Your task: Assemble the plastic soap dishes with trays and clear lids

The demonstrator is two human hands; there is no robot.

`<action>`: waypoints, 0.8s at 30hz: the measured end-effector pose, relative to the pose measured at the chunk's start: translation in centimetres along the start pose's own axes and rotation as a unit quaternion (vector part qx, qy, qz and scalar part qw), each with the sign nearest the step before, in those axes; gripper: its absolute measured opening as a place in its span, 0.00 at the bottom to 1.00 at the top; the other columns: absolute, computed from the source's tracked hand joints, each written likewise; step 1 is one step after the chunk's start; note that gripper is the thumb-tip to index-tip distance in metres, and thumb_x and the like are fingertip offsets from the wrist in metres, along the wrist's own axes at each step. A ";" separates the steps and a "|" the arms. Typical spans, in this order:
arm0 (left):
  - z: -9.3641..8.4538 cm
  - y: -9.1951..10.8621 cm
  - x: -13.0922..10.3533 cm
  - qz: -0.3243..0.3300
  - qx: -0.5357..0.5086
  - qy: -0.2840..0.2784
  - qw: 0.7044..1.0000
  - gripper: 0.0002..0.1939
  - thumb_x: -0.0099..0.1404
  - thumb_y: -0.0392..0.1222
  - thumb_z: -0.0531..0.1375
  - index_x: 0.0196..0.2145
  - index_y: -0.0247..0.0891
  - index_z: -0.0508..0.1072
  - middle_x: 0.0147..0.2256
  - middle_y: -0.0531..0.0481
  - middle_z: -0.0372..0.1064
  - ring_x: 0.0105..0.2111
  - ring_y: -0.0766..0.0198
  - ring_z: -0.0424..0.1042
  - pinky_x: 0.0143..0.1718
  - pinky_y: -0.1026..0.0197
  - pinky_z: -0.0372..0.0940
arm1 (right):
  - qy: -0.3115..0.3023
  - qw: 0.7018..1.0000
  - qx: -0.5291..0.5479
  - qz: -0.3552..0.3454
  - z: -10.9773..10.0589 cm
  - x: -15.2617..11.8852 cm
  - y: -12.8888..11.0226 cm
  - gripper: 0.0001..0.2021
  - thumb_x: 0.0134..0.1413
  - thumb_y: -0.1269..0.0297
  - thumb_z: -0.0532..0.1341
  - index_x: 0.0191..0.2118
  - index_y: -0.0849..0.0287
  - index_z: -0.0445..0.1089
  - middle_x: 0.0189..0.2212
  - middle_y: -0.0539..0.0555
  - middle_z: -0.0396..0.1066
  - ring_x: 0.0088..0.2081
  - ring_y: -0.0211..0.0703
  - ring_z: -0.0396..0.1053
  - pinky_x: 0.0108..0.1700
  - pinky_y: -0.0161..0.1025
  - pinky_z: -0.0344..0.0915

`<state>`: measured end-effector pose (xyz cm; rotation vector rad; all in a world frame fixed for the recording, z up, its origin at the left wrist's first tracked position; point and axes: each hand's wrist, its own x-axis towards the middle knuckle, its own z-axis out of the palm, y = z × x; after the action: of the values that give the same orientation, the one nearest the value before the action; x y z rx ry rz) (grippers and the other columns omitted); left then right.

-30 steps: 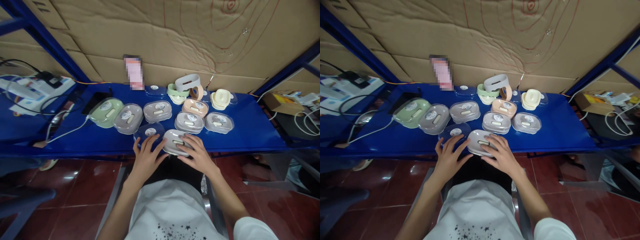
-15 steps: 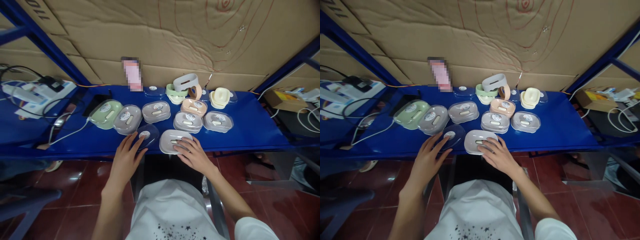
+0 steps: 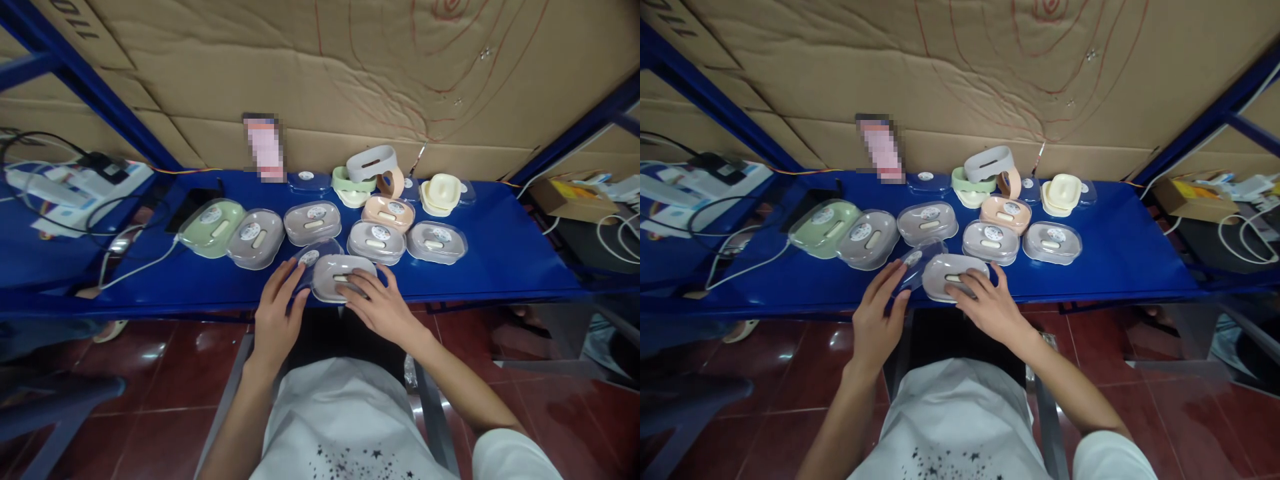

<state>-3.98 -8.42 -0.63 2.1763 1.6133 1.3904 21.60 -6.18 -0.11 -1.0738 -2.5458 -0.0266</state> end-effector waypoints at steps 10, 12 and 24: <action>0.9 0.2 0.2 0.044 -0.010 -0.029 0.999 0.27 0.80 0.38 0.58 0.73 0.51 0.64 0.69 0.43 0.67 0.71 0.49 0.65 0.70 0.42 0.66 | 0.050 0.995 0.090 -0.020 0.8 -0.2 0.4 0.22 0.74 0.62 0.61 0.69 0.52 0.66 0.64 0.60 0.73 0.68 0.55 0.68 0.73 0.61 0.60; 1.3 0.3 0.2 0.068 -0.012 -0.048 0.996 0.29 0.79 0.37 0.58 0.73 0.52 0.63 0.69 0.42 0.66 0.72 0.48 0.64 0.70 0.41 0.67 | 0.117 0.984 0.132 0.026 1.1 -1.3 1.1 0.24 0.73 0.62 0.62 0.70 0.49 0.64 0.62 0.60 0.75 0.65 0.55 0.72 0.69 0.62 0.66; 2.7 0.0 1.4 0.156 -0.030 -0.146 0.977 0.29 0.75 0.40 0.66 0.69 0.46 0.66 0.69 0.36 0.63 0.73 0.43 0.60 0.70 0.34 0.65 | 0.103 0.982 0.142 0.064 1.1 -3.0 2.6 0.33 0.73 0.62 0.63 0.77 0.43 0.54 0.73 0.62 0.62 0.72 0.58 0.64 0.69 0.61 0.69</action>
<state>-2.04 -6.18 -1.39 2.5336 1.1549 1.0950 24.97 -6.18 -2.50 -1.0587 -2.2113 0.2394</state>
